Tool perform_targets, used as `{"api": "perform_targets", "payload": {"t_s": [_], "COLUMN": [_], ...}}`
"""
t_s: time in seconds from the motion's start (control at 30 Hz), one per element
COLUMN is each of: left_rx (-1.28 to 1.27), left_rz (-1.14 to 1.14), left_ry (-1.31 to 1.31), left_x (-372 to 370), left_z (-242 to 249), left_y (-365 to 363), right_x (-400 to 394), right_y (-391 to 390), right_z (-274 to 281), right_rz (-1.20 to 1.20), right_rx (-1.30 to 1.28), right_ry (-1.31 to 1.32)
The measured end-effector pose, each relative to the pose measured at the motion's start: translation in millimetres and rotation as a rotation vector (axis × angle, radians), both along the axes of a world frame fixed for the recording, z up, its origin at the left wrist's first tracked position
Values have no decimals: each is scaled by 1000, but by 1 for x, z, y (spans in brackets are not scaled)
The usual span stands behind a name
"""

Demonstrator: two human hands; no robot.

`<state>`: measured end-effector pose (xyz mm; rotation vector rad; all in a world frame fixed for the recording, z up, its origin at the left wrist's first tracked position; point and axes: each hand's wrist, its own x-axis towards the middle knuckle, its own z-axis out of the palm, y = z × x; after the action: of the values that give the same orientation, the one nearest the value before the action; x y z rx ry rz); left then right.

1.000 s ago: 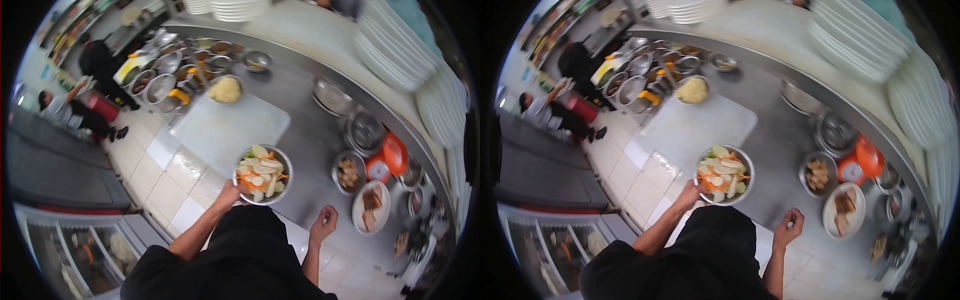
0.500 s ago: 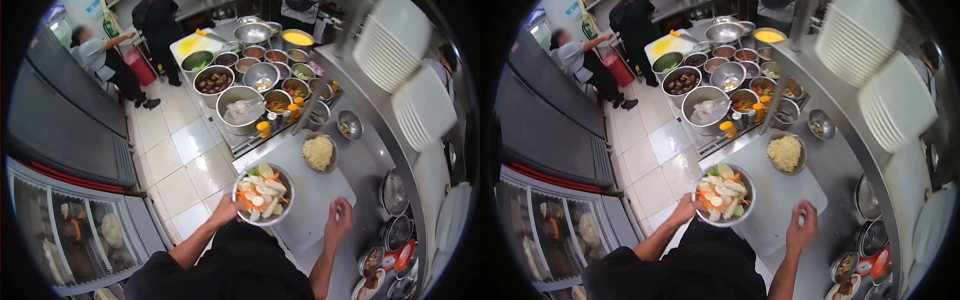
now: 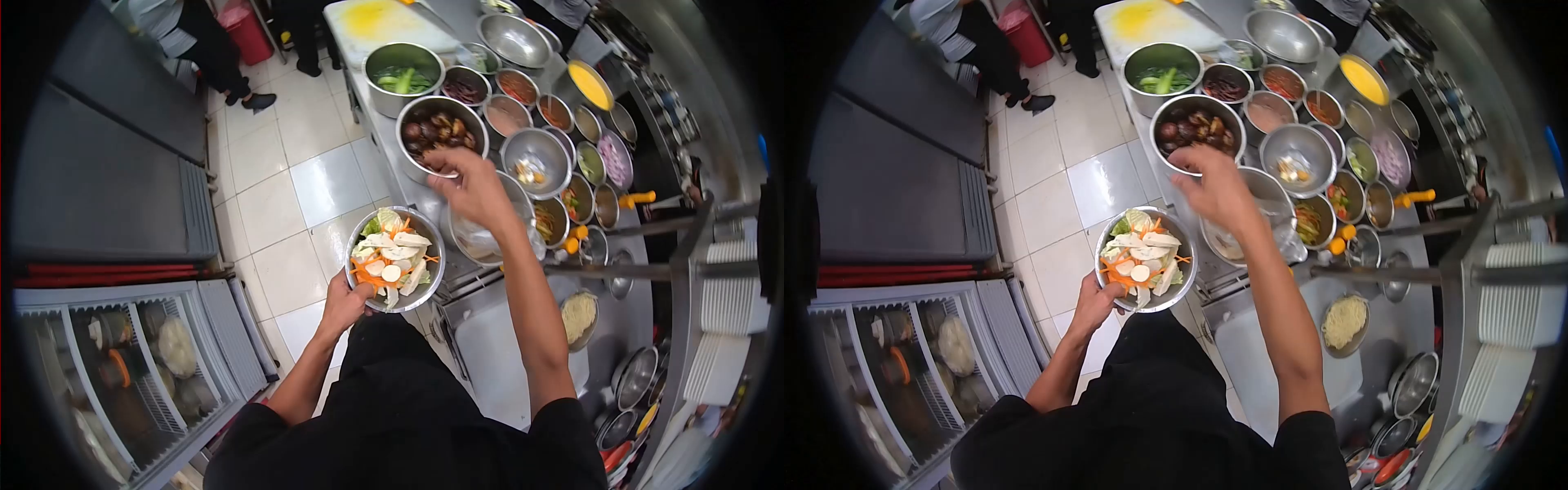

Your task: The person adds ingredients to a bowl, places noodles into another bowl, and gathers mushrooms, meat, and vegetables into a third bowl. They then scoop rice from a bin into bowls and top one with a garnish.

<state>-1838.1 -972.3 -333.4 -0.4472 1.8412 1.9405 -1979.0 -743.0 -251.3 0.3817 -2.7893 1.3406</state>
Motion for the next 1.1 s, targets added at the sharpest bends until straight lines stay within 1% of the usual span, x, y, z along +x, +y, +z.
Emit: {"api": "perform_targets", "payload": {"t_s": [0.07,0.13,0.17,0.27,0.37,0.43,0.57,0.63,0.7,0.77,0.8,0.83,0.9,0.93,0.97,1.03,1.1], "left_rx": [39,85,124,136,144,151,156,139,123,143,159,155,183,190,187,202,204], "left_rz": [-4,-16,-45,-76,-137,-187,-250,-294,-306,-312,-339,-345,-339,-335,-345,-359,-365], "left_ry": [-50,-104,-155,-141,-165,-198,-126,-72,-27,-18,-17,-9,4,-1,3,6,14], "left_x": [-12,-26,-31,-44,-55,-61,-78,-87,-94,-100,-103,-106,-108,-110,-110,-109,-107], "left_z": [6,11,14,26,39,45,58,65,69,81,85,90,98,97,100,105,108], "left_y": [-8,-15,-17,-12,-6,-2,6,9,12,14,14,14,16,16,17,18,20], "right_x": [21,44,53,67,64,62,58,53,43,32,24,20,15,16,15,14,15], "right_y": [-24,-39,-47,-59,-60,-57,-54,-52,-46,-36,-30,-27,-20,-19,-17,-13,-11], "right_z": [4,14,10,-4,-5,-8,1,5,2,10,13,21,30,39,43,50,56], "right_rz": [271,435,442,377,318,287,215,196,169,160,174,178,196,180,171,185,180], "right_rx": [11,141,146,340,378,347,428,477,421,325,275,207,153,170,169,76,54], "right_ry": [115,69,62,3,-26,-26,20,108,183,187,246,250,212,158,162,92,57]}}
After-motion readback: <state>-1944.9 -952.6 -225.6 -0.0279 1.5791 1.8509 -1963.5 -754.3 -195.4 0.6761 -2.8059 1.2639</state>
